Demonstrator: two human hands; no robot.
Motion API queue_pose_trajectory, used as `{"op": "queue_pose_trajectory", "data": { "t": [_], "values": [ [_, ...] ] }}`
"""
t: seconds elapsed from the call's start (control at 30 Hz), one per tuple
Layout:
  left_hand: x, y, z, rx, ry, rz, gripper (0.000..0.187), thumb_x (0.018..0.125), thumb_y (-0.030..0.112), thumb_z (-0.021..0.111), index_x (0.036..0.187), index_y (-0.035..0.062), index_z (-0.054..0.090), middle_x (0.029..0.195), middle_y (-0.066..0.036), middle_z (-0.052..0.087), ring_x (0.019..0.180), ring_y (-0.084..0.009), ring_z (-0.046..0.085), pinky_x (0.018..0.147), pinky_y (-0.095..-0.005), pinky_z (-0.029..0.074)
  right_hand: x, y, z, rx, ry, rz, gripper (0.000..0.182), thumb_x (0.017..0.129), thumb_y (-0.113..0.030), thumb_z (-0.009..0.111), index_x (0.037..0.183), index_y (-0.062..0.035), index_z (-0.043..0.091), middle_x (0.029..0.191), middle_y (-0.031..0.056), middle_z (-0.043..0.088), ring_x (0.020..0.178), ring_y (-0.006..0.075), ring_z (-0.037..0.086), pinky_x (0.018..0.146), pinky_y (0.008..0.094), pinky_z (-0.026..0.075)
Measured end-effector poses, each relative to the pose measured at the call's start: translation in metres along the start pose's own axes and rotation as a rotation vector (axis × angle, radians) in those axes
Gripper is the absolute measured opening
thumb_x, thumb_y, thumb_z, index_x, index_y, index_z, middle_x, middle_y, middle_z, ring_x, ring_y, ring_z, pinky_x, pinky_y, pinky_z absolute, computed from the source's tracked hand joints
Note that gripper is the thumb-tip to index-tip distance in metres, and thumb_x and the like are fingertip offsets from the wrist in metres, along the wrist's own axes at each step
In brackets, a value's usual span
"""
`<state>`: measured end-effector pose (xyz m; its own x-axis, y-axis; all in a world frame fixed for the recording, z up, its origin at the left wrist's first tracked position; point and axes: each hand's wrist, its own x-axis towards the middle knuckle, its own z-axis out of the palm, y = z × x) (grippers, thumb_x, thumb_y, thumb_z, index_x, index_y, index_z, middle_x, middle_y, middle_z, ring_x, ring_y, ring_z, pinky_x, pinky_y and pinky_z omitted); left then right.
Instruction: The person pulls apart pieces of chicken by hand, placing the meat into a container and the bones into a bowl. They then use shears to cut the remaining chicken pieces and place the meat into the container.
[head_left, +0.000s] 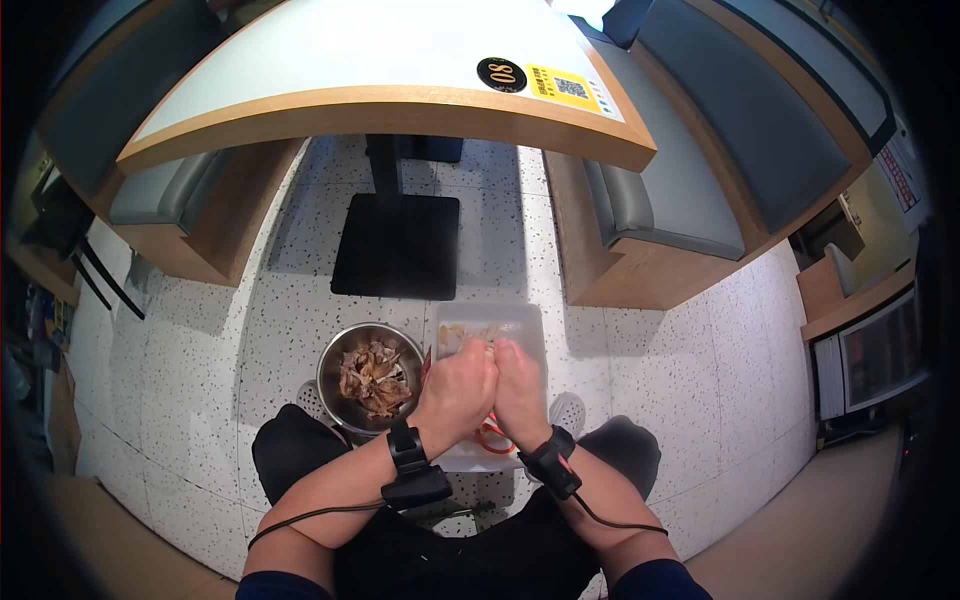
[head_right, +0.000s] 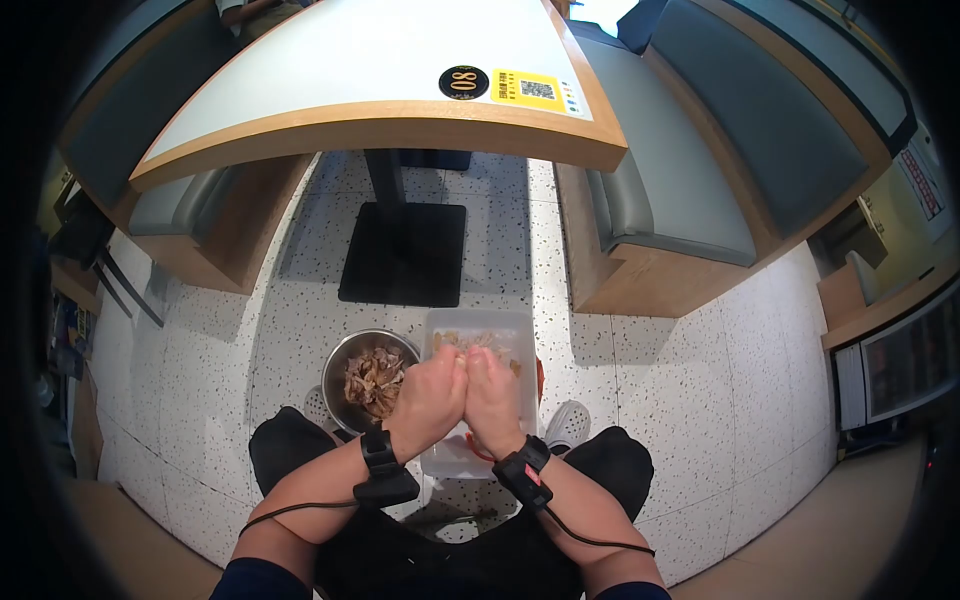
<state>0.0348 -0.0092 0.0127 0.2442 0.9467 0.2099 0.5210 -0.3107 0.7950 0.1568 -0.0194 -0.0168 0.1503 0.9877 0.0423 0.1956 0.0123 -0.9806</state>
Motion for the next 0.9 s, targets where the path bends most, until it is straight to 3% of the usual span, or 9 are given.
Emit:
{"op": "queue_pose_trajectory", "data": {
  "t": [0.13, 0.27, 0.43, 0.57, 0.67, 0.73, 0.77, 0.83, 0.9],
  "values": [
    [0.001, 0.001, -0.003, -0.132, 0.014, -0.009, 0.014, 0.097, 0.013, 0.051, 0.096, -0.0014, 0.054, 0.077, -0.029, 0.062, 0.078, -0.0509, 0.062, 0.067, -0.0558, 0.049, 0.002, -0.008, 0.000, -0.105, 0.017, -0.078, 0.037, 0.108, -0.028, 0.044, 0.092, 0.0019, 0.059, 0.080, 0.0278, 0.061, 0.074, 0.0442, 0.060, 0.067, 0.0458, 0.047],
    [-0.002, 0.007, -0.004, -0.198, 0.041, -0.024, 0.015, 0.098, 0.012, 0.050, 0.099, -0.0015, 0.056, 0.079, -0.030, 0.062, 0.079, -0.0512, 0.062, 0.067, -0.0540, 0.049, -0.002, -0.021, 0.001, -0.080, 0.033, -0.067, 0.036, 0.108, -0.027, 0.045, 0.090, 0.0018, 0.058, 0.079, 0.0269, 0.061, 0.073, 0.0434, 0.060, 0.067, 0.0466, 0.046],
    [-0.004, 0.003, 0.006, -0.252, 0.106, -0.080, 0.016, 0.098, 0.012, 0.051, 0.102, -0.0021, 0.058, 0.082, -0.030, 0.063, 0.080, -0.0503, 0.064, 0.068, -0.0505, 0.051, -0.004, -0.020, 0.004, -0.083, 0.082, -0.067, 0.035, 0.107, -0.025, 0.045, 0.089, 0.0021, 0.059, 0.078, 0.0217, 0.061, 0.071, 0.0305, 0.060, 0.067, 0.0427, 0.046],
    [-0.003, 0.003, 0.002, -0.258, 0.115, -0.047, 0.017, 0.099, 0.012, 0.051, 0.100, -0.0023, 0.058, 0.081, -0.030, 0.063, 0.079, -0.0495, 0.064, 0.067, -0.0500, 0.051, 0.001, 0.000, 0.005, -0.067, 0.110, -0.095, 0.038, 0.108, -0.027, 0.042, 0.090, 0.0023, 0.059, 0.078, 0.0213, 0.061, 0.074, 0.0298, 0.061, 0.069, 0.0430, 0.047],
    [0.002, 0.005, -0.007, -0.190, 0.021, -0.024, 0.016, 0.099, 0.011, 0.050, 0.098, -0.0026, 0.059, 0.081, -0.029, 0.064, 0.076, -0.0479, 0.065, 0.067, -0.0497, 0.051, 0.007, 0.007, -0.002, -0.042, 0.030, -0.109, 0.042, 0.110, -0.034, 0.039, 0.089, -0.0016, 0.058, 0.073, 0.0138, 0.060, 0.067, 0.0228, 0.059, 0.062, 0.0368, 0.047],
    [0.003, 0.003, -0.016, -0.110, -0.038, 0.028, 0.015, 0.098, 0.010, 0.050, 0.098, -0.0026, 0.059, 0.078, -0.024, 0.065, 0.073, -0.0440, 0.066, 0.065, -0.0485, 0.052, 0.006, -0.011, -0.010, 0.530, -0.164, 0.457, 0.042, 0.110, -0.038, 0.036, 0.091, -0.0067, 0.057, 0.068, 0.0041, 0.054, 0.059, 0.0125, 0.053, 0.054, 0.0272, 0.044],
    [0.002, -0.003, -0.018, -0.116, -0.042, 0.034, 0.015, 0.098, 0.010, 0.050, 0.098, -0.0026, 0.059, 0.078, -0.024, 0.065, 0.073, -0.0440, 0.066, 0.065, -0.0485, 0.052, 0.007, -0.017, -0.011, 0.527, -0.155, 0.455, 0.042, 0.110, -0.038, 0.036, 0.091, -0.0067, 0.057, 0.068, 0.0041, 0.054, 0.059, 0.0125, 0.053, 0.054, 0.0272, 0.044],
    [0.003, -0.014, -0.018, 0.273, -0.068, 0.317, 0.018, 0.097, 0.013, 0.051, 0.102, -0.0026, 0.058, 0.081, -0.025, 0.065, 0.077, -0.0421, 0.067, 0.066, -0.0500, 0.055, 0.008, -0.025, -0.015, 0.581, -0.271, 0.477, 0.038, 0.111, -0.038, 0.037, 0.093, -0.0104, 0.055, 0.070, -0.0020, 0.051, 0.056, 0.0053, 0.048, 0.051, 0.0203, 0.040],
    [0.006, -0.004, -0.027, -0.003, -0.042, 0.177, 0.018, 0.098, 0.012, 0.051, 0.104, -0.0039, 0.059, 0.084, -0.026, 0.066, 0.079, -0.0409, 0.069, 0.065, -0.0468, 0.055, 0.007, -0.024, -0.021, 0.569, -0.349, 0.373, 0.028, 0.110, -0.031, 0.045, 0.103, -0.0073, 0.057, 0.081, -0.0002, 0.057, 0.060, 0.0059, 0.050, 0.052, 0.0215, 0.041]
  ]
}}
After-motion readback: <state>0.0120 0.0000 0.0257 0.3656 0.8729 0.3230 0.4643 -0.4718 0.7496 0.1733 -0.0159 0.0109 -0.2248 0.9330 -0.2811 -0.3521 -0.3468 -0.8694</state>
